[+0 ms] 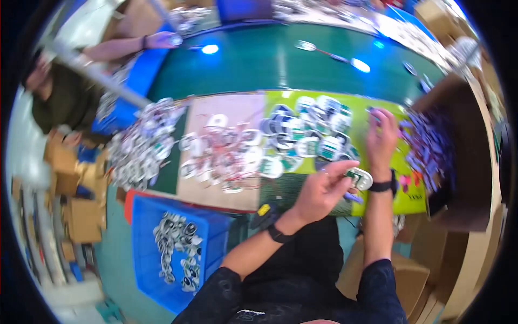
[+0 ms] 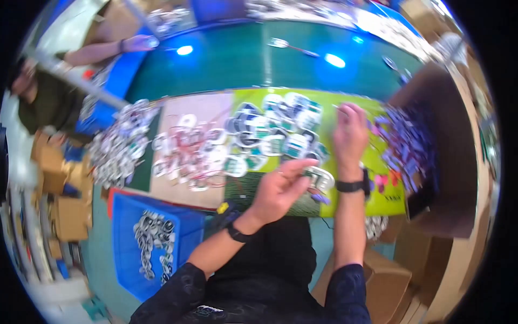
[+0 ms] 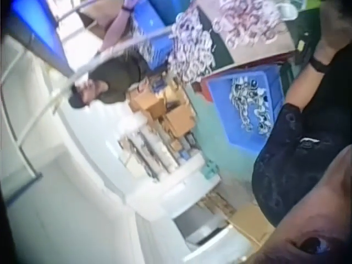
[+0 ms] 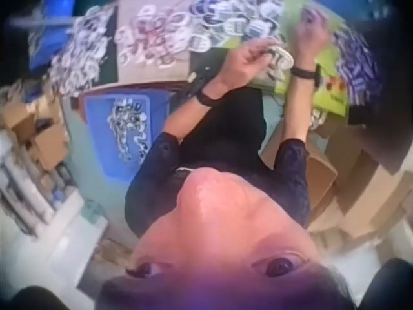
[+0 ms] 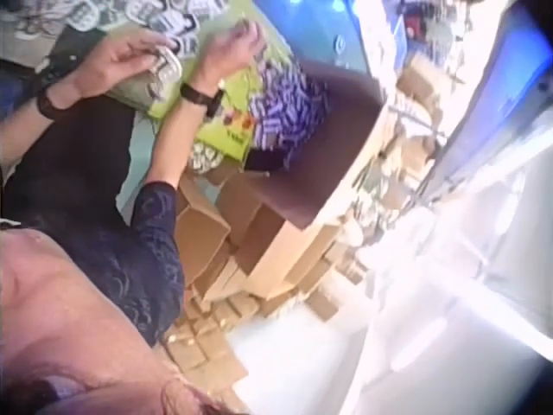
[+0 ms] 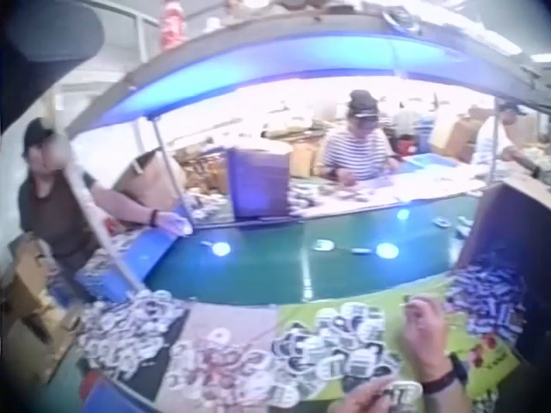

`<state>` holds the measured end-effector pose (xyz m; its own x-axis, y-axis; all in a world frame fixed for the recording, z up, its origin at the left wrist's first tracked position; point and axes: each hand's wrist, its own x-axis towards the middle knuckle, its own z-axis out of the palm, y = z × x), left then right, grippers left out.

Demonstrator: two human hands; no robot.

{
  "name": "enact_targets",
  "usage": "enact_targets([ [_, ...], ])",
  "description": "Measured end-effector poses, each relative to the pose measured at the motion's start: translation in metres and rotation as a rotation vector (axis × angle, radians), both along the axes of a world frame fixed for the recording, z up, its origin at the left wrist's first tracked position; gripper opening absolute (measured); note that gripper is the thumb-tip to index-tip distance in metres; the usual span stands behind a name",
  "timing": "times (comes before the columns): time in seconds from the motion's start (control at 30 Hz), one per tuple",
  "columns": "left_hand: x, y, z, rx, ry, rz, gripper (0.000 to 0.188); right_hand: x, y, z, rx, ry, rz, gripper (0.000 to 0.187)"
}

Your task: The person picks up a battery and a circuit board, connects them by hand, and then inserts the assembly into a white plastic housing.

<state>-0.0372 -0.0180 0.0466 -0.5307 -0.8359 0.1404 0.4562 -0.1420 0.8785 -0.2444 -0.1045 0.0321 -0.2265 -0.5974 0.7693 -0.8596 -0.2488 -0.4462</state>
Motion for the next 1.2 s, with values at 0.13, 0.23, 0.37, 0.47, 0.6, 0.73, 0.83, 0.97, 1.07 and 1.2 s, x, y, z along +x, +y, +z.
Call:
enact_targets([
  [0.13,0.010,0.000,-0.043,0.116,0.046,0.170,0.038,0.003,0.012,0.010,0.020,-0.058,0.052,0.010],
  [0.23,0.007,0.002,-0.047,0.054,-0.234,0.253,0.038,-0.009,0.046,0.043,0.161,-0.243,0.088,0.009],
  [0.37,0.020,-0.008,-0.054,0.089,-0.195,0.307,0.038,0.025,0.073,0.037,0.336,-0.256,0.406,0.012],
  [0.47,0.015,-0.006,-0.049,0.098,-0.125,0.285,0.039,0.040,0.095,0.042,0.399,-0.274,0.438,0.010],
  [0.6,0.002,-0.004,-0.045,0.108,-0.100,0.239,0.038,0.041,0.119,0.035,0.450,-0.305,0.362,0.009],
  [0.73,0.013,-0.002,-0.051,0.135,-0.114,0.275,0.038,0.053,0.121,0.021,0.513,-0.338,0.398,0.008],
  [0.83,0.017,-0.004,-0.055,0.128,-0.098,0.273,0.040,0.050,0.119,0.020,0.497,-0.367,0.412,0.008],
  [0.97,0.004,-0.007,-0.042,0.159,-0.073,0.200,0.040,0.035,0.118,0.027,0.394,-0.274,0.261,0.009],
  [1.07,0.014,-0.005,-0.041,0.172,-0.035,0.202,0.040,0.047,0.114,0.034,0.471,-0.365,0.290,0.009],
  [1.2,0.014,-0.006,-0.050,0.162,-0.062,0.213,0.037,0.061,0.112,0.027,0.490,-0.274,0.302,0.011],
])
